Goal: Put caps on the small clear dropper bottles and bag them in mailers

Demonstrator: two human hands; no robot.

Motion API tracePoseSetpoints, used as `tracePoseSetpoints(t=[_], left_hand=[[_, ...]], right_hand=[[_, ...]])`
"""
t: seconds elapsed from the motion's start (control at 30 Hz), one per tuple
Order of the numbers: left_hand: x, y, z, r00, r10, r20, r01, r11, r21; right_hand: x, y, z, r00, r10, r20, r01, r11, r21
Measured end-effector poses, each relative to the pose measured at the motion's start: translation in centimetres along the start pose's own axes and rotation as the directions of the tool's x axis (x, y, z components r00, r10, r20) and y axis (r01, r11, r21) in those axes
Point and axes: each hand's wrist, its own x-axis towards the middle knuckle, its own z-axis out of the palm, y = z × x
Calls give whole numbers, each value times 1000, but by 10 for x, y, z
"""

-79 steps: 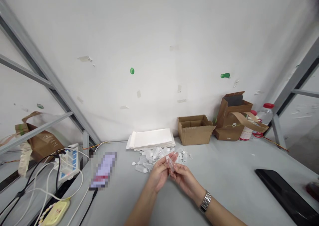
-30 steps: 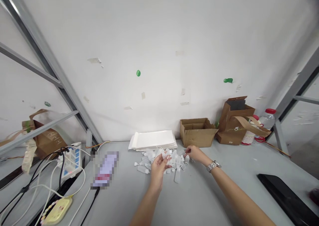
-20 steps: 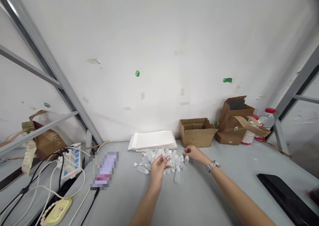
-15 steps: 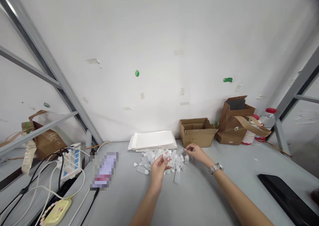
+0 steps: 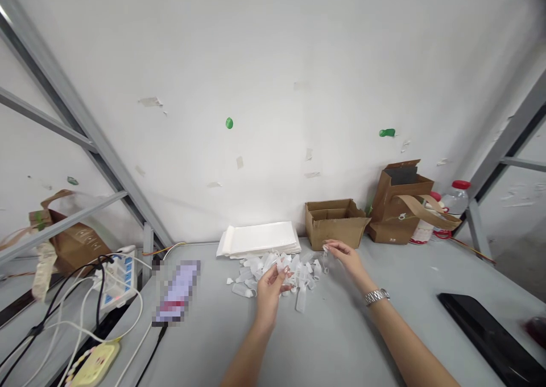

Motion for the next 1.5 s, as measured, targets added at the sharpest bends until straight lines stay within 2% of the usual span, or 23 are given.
tracePoseSetpoints(t=[0.13, 0.23, 0.33, 0.4, 0.47, 0.6, 0.8, 0.97, 1.17, 1.23, 1.4, 1.5], left_hand=[[1, -3, 1, 1000, 13, -28, -12, 1000, 14], [2, -7, 0, 995, 69, -77, -62, 994, 92], [1, -9, -1, 968, 235, -86, -200, 934, 296], [-2, -8, -1, 948, 317, -30, -275, 863, 423], [-4, -7, -1, 937, 347, 43, -323, 810, 490], [-4, -10, -2, 916, 376, 139, -386, 736, 556], [-1, -17, -6, 872, 446, 203, -464, 617, 636], [-1, -19, -8, 820, 494, 288, -546, 526, 652], [4, -26, -15, 742, 518, 425, -648, 394, 652], [5, -30, -17, 724, 519, 453, -665, 355, 657], [5, -35, -17, 700, 552, 452, -669, 288, 685], [5, -34, -17, 706, 549, 448, -660, 279, 698]], right_hand=[[-7, -10, -6, 995, 71, 76, -89, 960, 266], [-19, -23, 0, 985, 66, 162, -127, 907, 402], [-36, -33, 21, 962, 36, 272, -143, 911, 387], [-48, -34, 39, 927, 19, 373, -138, 946, 295], [-57, -32, 55, 897, -1, 441, -94, 977, 193], [-62, -25, 64, 940, -92, 329, 98, 995, 0], [-58, -24, 54, 933, -209, 292, 256, 958, -132], [-57, -27, 51, 904, -208, 373, 288, 942, -174], [-55, -29, 44, 849, -260, 460, 388, 897, -209], [-55, -26, 46, 855, -252, 452, 386, 893, -232], [-58, -19, 53, 923, -187, 336, 312, 874, -373], [-58, -23, 52, 914, -181, 364, 302, 901, -310]])
